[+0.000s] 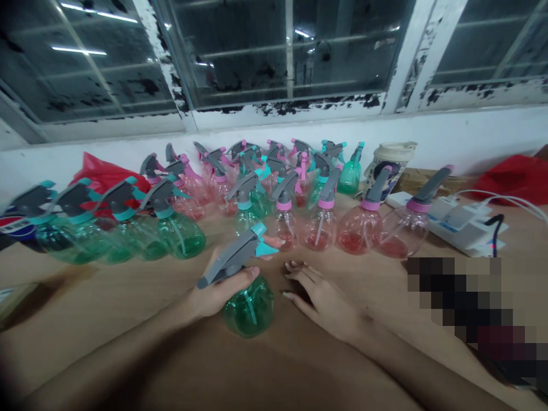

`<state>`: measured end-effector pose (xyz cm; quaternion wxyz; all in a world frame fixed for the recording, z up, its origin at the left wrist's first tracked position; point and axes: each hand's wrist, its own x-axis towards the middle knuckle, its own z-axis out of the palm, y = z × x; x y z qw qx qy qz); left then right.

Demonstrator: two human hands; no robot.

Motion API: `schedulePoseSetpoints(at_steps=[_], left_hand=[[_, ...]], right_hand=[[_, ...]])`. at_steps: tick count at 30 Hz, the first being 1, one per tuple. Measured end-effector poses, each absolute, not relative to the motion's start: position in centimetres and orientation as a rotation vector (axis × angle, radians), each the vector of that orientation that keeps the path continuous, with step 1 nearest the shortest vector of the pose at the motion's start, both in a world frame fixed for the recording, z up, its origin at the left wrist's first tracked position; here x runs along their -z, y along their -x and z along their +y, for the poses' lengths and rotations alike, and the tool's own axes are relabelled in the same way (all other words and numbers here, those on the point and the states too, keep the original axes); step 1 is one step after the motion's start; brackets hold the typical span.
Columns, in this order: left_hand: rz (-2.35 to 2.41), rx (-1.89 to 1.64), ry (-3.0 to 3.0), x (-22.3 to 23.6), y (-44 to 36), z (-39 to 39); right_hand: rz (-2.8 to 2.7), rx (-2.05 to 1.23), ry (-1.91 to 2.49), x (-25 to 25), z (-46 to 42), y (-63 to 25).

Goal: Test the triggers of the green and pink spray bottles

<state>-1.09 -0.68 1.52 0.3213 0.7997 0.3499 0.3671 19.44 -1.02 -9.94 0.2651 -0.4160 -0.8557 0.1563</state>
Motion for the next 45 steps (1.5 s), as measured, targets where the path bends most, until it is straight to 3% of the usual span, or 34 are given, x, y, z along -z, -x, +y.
schedulePoseSetpoints(at_steps=[45], left_hand=[[0.954,-0.989,-2.104,-1.88,0.91,-0.78]], right_hand=[[-2.366,-0.292,1.107,10.05,-1.15,-19.44]])
